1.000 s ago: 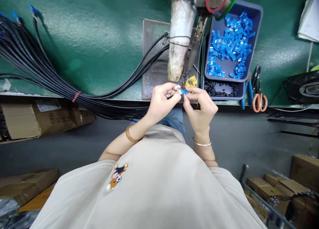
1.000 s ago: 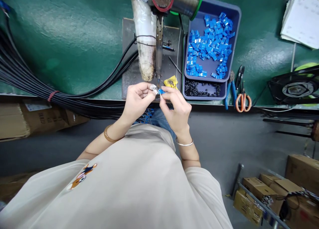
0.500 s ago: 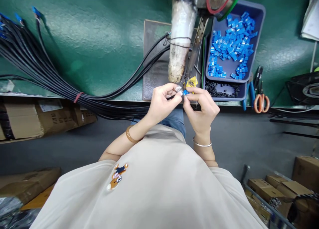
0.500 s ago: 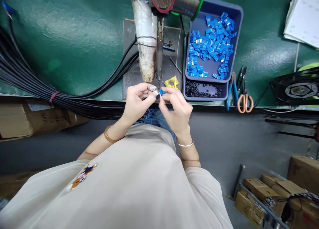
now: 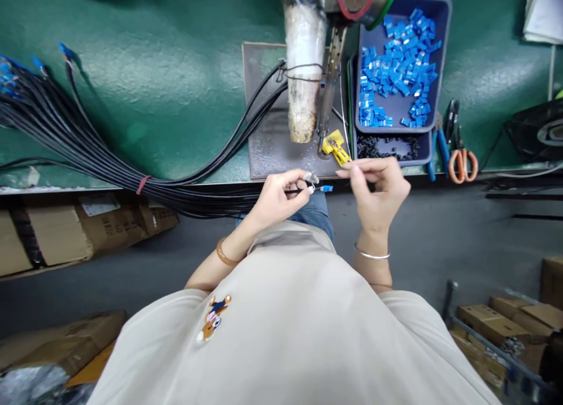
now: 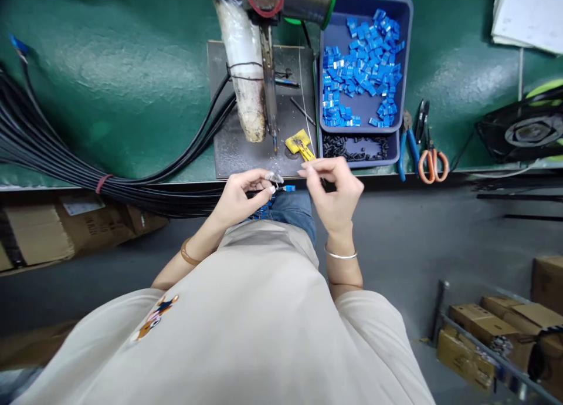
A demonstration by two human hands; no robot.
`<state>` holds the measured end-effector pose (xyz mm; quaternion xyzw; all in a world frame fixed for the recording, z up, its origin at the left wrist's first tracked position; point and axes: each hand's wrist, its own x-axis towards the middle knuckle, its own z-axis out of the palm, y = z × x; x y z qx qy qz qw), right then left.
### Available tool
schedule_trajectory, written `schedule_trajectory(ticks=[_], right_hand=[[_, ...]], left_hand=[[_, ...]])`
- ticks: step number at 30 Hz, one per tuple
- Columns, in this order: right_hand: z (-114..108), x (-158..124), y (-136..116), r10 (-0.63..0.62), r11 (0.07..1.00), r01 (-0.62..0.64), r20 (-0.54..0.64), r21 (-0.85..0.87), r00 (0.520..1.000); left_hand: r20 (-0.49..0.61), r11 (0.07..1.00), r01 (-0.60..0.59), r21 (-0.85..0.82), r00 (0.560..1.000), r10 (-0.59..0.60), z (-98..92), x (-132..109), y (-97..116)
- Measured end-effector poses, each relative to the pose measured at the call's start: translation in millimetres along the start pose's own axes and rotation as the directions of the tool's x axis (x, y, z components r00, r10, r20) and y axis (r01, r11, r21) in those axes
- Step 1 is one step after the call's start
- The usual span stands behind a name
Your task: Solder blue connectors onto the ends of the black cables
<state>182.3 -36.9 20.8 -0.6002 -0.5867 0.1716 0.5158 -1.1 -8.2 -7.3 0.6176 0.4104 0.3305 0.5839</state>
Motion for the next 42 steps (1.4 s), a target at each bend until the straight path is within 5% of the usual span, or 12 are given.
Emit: schedule_trajectory(ticks=[2, 4, 9, 12, 14, 18, 22, 23, 25, 28, 37, 42], right_hand=[[-7.1, -0.1, 3.0, 0.067, 0.993, -0.057, -0.100, 0.108, 0.993], [-13.4, -0.1, 5.5, 0.092, 0.979, -0.058, -0.168, 0.194, 0.982], [-19.9, -3.1, 0.6, 0.108, 0.958, -0.059, -0.164, 0.280, 0.981], [-17.7, -7.3, -7.6, 0.109, 0.954, -0.066, -0.132, 0.294, 0.985], [-16.0, -10.2, -11.5, 0.105, 0.957, -0.069, -0.117, 0.283, 0.988], [-14.0, -14.4, -12.8, 0.088, 0.955, -0.061, -0.082, 0.289, 0.993], [-8.9, -17.5, -10.0, 0.080, 0.954, -0.072, -0.018, 0.292, 0.997], [-6.9, -18.4, -9.3, 0.075, 0.953, -0.072, 0.001, 0.294, 0.997], [-2.2, -19.9, -8.1, 0.053, 0.955, -0.063, 0.042, 0.289, 0.998], [5.3, -20.9, -7.1, -0.012, 0.977, -0.014, 0.123, 0.212, 0.992], [21.5, -15.3, -8.7, -0.234, 0.964, 0.261, 0.328, -0.040, 0.915], [24.8, -13.0, 2.0, -0.025, 0.996, 0.003, 0.245, 0.091, 0.969]], left_hand=[[0.223, 0.998, 0.012, 0.056, 0.974, -0.024, -8.3, -5.1, -5.4], [0.477, 0.988, -0.051, 0.147, 0.879, -0.025, -18.0, -3.3, -6.5], [0.899, 0.945, -0.291, 0.147, 0.439, -0.005, -36.4, 23.0, 26.5], [0.952, 0.827, -0.520, 0.214, 0.299, -0.058, -42.3, 23.6, 69.8], [0.918, 0.635, -0.680, 0.367, 0.377, -0.126, -44.1, 8.6, 99.0], [0.645, 0.336, -0.598, 0.728, 0.763, -0.041, -42.0, -35.3, 124.5], [0.372, 0.845, -0.191, 0.500, 0.928, -0.010, -34.2, -55.8, 84.7], [0.295, 0.951, 0.019, 0.308, 0.948, -0.115, -30.7, -57.0, 67.9], [0.145, 0.941, 0.301, -0.157, 0.949, -0.280, -21.2, -57.3, 34.2], [-0.038, 0.801, 0.291, -0.523, 0.931, -0.363, -5.0, -55.3, -1.9], [-0.010, 0.818, 0.235, -0.525, 0.959, -0.282, 4.2, -29.0, -7.0], [-0.128, 0.854, 0.126, -0.505, 0.967, -0.219, 11.7, -13.2, 1.3]])
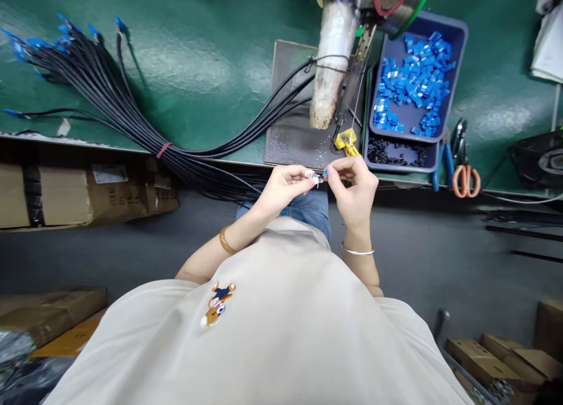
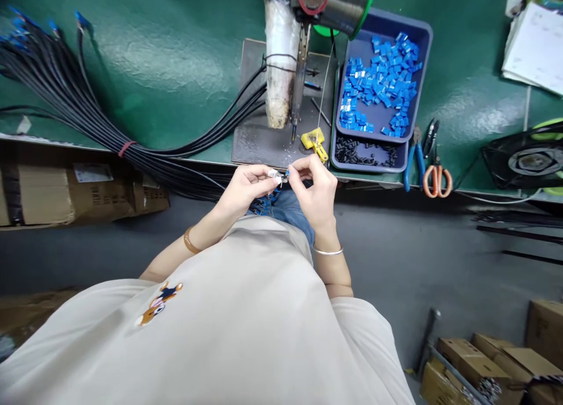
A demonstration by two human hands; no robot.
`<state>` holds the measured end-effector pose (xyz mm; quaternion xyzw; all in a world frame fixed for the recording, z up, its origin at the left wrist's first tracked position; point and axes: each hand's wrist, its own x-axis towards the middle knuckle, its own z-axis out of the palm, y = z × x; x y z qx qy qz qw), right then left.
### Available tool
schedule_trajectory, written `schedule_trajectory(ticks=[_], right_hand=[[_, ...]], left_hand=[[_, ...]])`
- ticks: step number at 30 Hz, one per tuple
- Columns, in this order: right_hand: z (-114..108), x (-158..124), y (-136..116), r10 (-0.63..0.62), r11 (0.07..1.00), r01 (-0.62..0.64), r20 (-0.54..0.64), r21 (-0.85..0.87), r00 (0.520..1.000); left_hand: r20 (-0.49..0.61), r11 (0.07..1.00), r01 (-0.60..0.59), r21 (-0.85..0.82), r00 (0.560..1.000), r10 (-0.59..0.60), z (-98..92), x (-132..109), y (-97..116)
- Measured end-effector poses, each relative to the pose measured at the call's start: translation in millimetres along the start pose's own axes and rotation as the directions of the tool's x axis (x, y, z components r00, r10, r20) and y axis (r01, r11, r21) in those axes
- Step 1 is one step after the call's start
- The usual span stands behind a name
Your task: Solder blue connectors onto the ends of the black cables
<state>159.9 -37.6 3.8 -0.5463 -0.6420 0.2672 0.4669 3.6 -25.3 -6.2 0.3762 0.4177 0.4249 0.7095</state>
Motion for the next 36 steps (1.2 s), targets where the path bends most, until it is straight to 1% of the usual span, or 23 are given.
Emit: schedule_trajectory(ticks=[2, 4, 5, 7, 8, 9, 10, 12, 15, 21, 26, 31, 32, 33, 34, 35, 36], right_hand=[[-0.3, -0.1, 4.9, 0.118, 0.984, -0.118, 0.003, 0.133, 0.993], [-1.8, -1.6, 6.2, 0.178, 0.970, -0.172, -0.021, 0.173, 0.984], [-3.1, -2.9, 5.3, 0.186, 0.972, -0.174, -0.067, 0.156, 0.980], [-6.4, -6.0, 1.1, 0.162, 0.985, -0.148, -0.191, 0.086, 0.968], [-8.1, -7.5, -1.5, 0.137, 0.991, -0.131, -0.234, 0.040, 0.963], [-9.7, -8.9, -3.9, 0.108, 0.993, -0.114, -0.248, -0.009, 0.963], [-10.9, -9.8, -5.9, 0.082, 0.994, -0.098, -0.233, -0.057, 0.969], [-12.0, -10.4, -8.1, 0.041, 0.988, -0.061, -0.146, -0.140, 0.988], [-10.5, -8.7, -7.9, -0.017, 0.978, 0.009, -0.035, -0.208, 0.999], [-9.6, -4.2, -6.7, -0.114, 0.962, 0.115, 0.017, -0.247, 0.993], [-16.2, -1.6, -4.5, -0.131, 0.954, 0.155, 0.108, -0.258, 0.986], [-18.9, 0.5, -3.0, -0.190, 0.926, 0.227, 0.147, -0.301, 0.971], [-18.4, 1.0, -3.2, -0.190, 0.927, 0.226, 0.144, -0.300, 0.971], [-17.7, 1.6, -3.4, -0.166, 0.938, 0.197, 0.131, -0.286, 0.977], [-16.7, 2.3, -3.5, -0.109, 0.957, 0.134, 0.110, -0.256, 0.988], [-15.7, 3.3, -3.4, -0.023, 0.978, 0.042, 0.095, -0.202, 0.995], [-14.7, 4.3, -3.0, 0.074, 0.990, -0.061, 0.099, -0.128, 0.992]], left_hand=[[-0.023, 0.999, -0.041, 0.013, 0.999, 0.041, 4.9, 3.3, 3.6], [-0.032, 0.998, -0.053, 0.041, 0.998, 0.054, 7.9, 6.0, 7.1], [-0.031, 0.997, -0.055, 0.059, 0.998, 0.057, 8.8, 7.3, 8.5], [-0.026, 0.994, -0.064, 0.090, 0.997, 0.066, 9.9, 9.8, 10.3], [-0.024, 0.992, -0.071, 0.101, 0.997, 0.073, 10.1, 10.9, 10.5], [-0.021, 0.991, -0.078, 0.107, 0.997, 0.081, 10.3, 11.9, 10.4], [-0.017, 0.990, -0.085, 0.109, 0.996, 0.087, 10.4, 12.9, 9.9], [-0.002, 0.989, -0.100, 0.105, 0.995, 0.101, 10.2, 14.2, 7.9], [0.032, 0.986, -0.117, 0.119, 0.993, 0.114, 8.7, 15.0, 4.3], [0.076, 0.982, -0.119, 0.143, 0.991, 0.109, 5.1, 14.7, 3.1], [0.085, 0.982, -0.104, 0.156, 0.992, 0.092, 4.9, 14.7, 7.4], [0.107, 0.982, -0.097, 0.161, 0.991, 0.080, 4.7, 16.3, 7.8], [0.109, 0.980, -0.106, 0.166, 0.990, 0.089, 4.4, 16.5, 7.4], [0.113, 0.977, -0.121, 0.178, 0.988, 0.102, 4.1, 16.5, 7.1], [0.118, 0.970, -0.139, 0.197, 0.986, 0.118, 3.6, 16.4, 6.8], [0.127, 0.961, -0.160, 0.224, 0.983, 0.134, 3.2, 16.0, 6.5], [0.139, 0.949, -0.183, 0.258, 0.979, 0.151, 2.7, 15.3, 6.3]])
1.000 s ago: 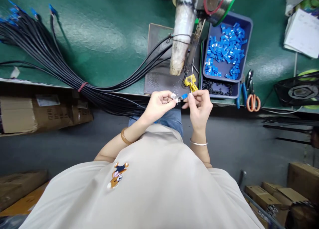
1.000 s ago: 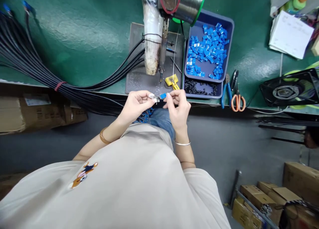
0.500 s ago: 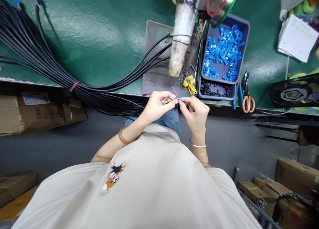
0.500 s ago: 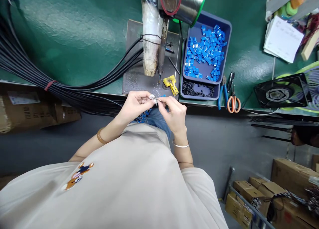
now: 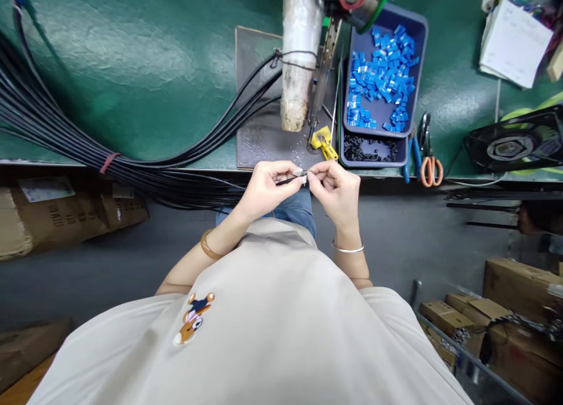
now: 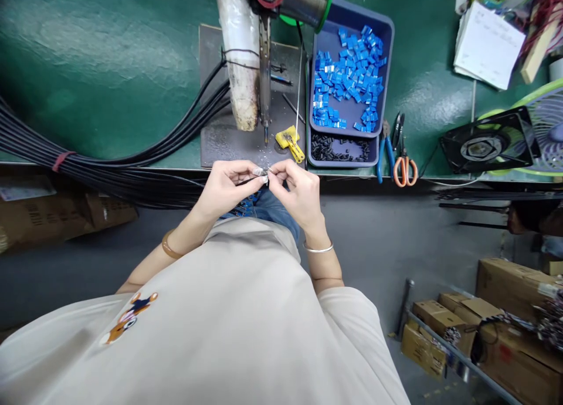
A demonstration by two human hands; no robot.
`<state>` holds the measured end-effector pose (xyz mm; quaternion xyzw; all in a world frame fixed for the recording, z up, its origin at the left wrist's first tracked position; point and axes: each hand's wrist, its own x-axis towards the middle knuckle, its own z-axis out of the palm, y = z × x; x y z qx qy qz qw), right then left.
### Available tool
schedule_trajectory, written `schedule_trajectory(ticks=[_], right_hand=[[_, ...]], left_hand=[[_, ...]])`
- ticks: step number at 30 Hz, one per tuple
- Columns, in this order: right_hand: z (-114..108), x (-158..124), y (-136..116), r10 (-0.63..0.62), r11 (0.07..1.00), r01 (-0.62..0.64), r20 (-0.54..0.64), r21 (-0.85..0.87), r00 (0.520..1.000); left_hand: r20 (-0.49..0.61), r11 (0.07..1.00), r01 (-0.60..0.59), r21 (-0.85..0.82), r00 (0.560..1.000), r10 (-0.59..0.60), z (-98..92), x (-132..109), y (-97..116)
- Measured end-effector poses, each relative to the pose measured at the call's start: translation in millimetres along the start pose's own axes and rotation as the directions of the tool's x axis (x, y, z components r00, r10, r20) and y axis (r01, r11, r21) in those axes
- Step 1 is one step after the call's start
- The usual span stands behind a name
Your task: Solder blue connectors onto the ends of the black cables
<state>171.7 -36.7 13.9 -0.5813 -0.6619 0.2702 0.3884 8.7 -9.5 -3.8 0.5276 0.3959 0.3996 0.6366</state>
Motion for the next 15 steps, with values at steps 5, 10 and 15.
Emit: schedule_trajectory(ticks=[5, 10, 15], right_hand=[[1.8, 3.4, 2.4, 0.200, 0.936, -0.216, 0.087, 0.279, 0.976], [-2.2, -2.2, -1.9, 0.123, 0.986, -0.101, -0.169, 0.132, 0.978], [-1.3, -5.8, -8.4, -0.017, 0.992, 0.004, -0.102, -0.124, 0.995]], left_hand=[[-0.015, 0.980, -0.085, 0.179, 0.996, 0.089, 1.5, -5.3, -1.5], [-0.093, 0.957, -0.095, 0.274, 0.988, 0.124, 5.7, -6.5, -2.5], [-0.075, 0.869, -0.207, 0.449, 0.961, 0.267, 6.0, -6.2, -0.6]])
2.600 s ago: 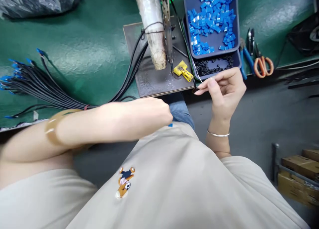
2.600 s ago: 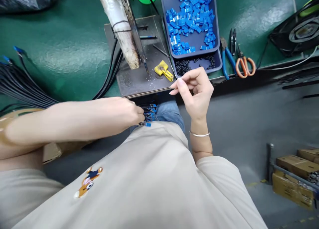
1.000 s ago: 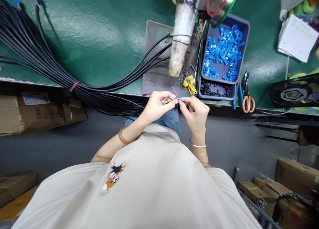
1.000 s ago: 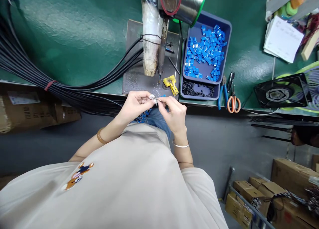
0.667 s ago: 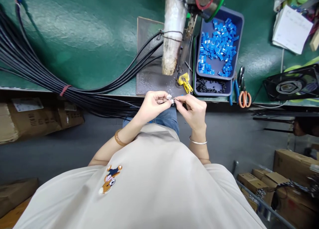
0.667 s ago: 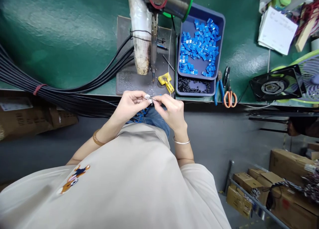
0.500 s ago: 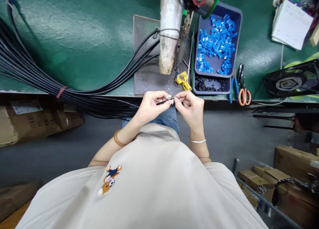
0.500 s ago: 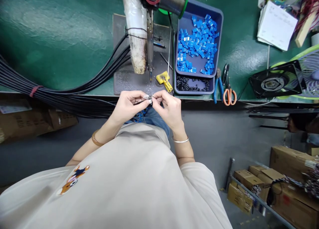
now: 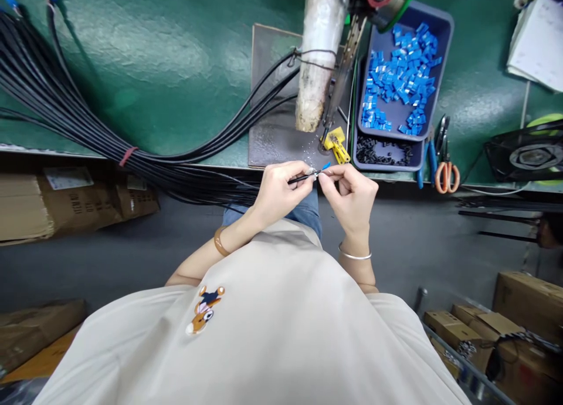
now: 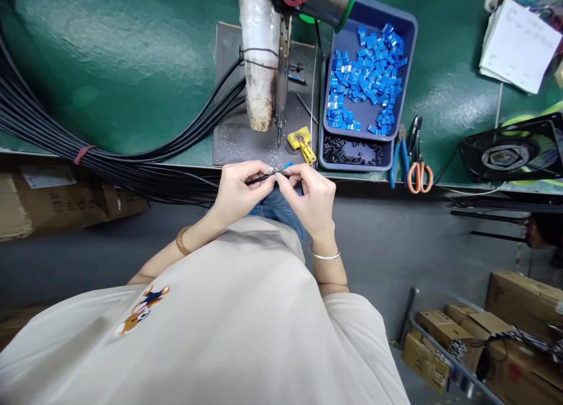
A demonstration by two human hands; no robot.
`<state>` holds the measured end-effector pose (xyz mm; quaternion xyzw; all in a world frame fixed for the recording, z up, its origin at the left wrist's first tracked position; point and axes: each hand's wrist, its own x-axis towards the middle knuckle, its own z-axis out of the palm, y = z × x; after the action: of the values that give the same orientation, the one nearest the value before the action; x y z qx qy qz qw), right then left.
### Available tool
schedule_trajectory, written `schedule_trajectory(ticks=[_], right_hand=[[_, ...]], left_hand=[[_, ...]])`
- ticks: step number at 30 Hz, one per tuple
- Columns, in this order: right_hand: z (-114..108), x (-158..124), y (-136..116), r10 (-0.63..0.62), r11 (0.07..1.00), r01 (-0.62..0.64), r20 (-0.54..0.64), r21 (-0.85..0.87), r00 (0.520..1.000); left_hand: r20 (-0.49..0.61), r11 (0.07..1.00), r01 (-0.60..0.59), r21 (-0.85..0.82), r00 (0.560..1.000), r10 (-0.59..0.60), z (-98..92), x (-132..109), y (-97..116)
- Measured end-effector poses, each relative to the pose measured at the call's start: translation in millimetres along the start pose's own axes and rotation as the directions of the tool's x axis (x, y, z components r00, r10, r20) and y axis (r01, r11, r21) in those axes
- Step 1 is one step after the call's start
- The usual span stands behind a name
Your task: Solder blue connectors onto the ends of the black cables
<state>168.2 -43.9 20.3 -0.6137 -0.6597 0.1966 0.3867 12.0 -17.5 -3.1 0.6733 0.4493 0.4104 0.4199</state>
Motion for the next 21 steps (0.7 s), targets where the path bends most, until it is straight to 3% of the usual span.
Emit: schedule_trajectory(ticks=[6, 15, 18, 21], right_hand=[[8.7, -1.6, -0.7, -0.111, 0.988, 0.108, -0.025, -0.107, 0.993], [6.4, -3.8, 3.5, -0.200, 0.978, 0.188, -0.141, -0.092, 0.970], [4.0, -5.7, 5.9, -0.276, 0.956, 0.264, -0.091, -0.125, 0.957], [4.0, -7.5, 7.0, -0.222, 0.973, 0.218, -0.046, -0.080, 0.974]], left_hand=[[-0.004, 0.998, -0.041, 0.048, 0.999, 0.042, -0.3, -2.1, 1.9], [-0.011, 0.992, 0.085, -0.093, 0.996, -0.086, 2.6, -1.2, -4.6], [-0.008, 0.987, 0.090, -0.135, 0.996, -0.092, 3.0, -0.4, -6.3], [0.010, 0.990, 0.060, -0.127, 0.998, -0.060, 1.9, -0.1, -6.0]])
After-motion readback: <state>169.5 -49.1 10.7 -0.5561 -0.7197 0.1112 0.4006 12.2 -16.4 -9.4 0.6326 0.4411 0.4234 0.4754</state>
